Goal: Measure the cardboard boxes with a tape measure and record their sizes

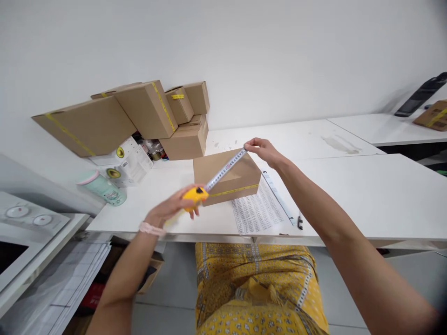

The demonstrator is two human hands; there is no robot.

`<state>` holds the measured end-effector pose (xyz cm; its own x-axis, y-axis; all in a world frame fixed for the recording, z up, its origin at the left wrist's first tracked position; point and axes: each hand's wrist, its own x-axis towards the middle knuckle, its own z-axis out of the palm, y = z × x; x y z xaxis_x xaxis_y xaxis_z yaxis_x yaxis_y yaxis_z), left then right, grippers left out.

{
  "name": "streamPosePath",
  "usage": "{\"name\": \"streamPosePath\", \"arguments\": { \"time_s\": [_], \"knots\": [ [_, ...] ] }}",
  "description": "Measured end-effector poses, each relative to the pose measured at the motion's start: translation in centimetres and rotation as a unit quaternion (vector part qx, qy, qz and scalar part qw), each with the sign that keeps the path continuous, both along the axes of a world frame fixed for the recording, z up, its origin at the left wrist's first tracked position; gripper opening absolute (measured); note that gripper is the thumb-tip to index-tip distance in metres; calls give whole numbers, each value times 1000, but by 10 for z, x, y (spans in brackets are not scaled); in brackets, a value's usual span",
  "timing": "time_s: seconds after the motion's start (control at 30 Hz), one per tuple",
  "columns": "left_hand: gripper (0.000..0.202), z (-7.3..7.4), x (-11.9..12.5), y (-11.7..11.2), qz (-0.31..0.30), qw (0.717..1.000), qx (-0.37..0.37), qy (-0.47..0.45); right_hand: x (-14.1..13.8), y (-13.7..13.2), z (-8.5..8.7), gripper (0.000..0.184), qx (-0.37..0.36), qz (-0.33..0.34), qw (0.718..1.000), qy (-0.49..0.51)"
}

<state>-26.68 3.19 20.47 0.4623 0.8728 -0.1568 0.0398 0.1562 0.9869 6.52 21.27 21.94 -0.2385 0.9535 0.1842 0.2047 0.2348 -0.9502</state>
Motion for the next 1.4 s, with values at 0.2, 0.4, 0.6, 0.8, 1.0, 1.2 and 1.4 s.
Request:
{"name": "streamPosePath", "arguments": {
  "time_s": [0.2, 0.4, 0.6, 0.8, 1.0, 1.2, 1.4],
  "knots": [
    [62, -65, 94, -67, 34, 971, -58, -228, -29, -10, 0, 38, 55, 131, 985, -95],
    [59, -33, 116, -36, 195, 944, -60, -261, -35, -22, -51, 46, 206, -11, 916, -344],
    [43, -15, 127, 3, 240, 942, -72, -222, -44, -55, -82, 64, 262, -120, 844, -452],
    [30, -6, 130, 25, 187, 963, -117, -157, -39, -66, -84, 67, 263, -133, 834, -467],
    [23, 0, 127, 38, 170, 968, -140, -121, -36, -71, -78, 65, 255, -128, 837, -466],
    [26, -2, 133, 32, 182, 968, -132, -112, -36, -73, -78, 62, 262, -125, 843, -452],
    [32, -9, 140, 22, 178, 970, -125, -108, -37, -75, -81, 56, 265, -130, 851, -435]
  ]
}}
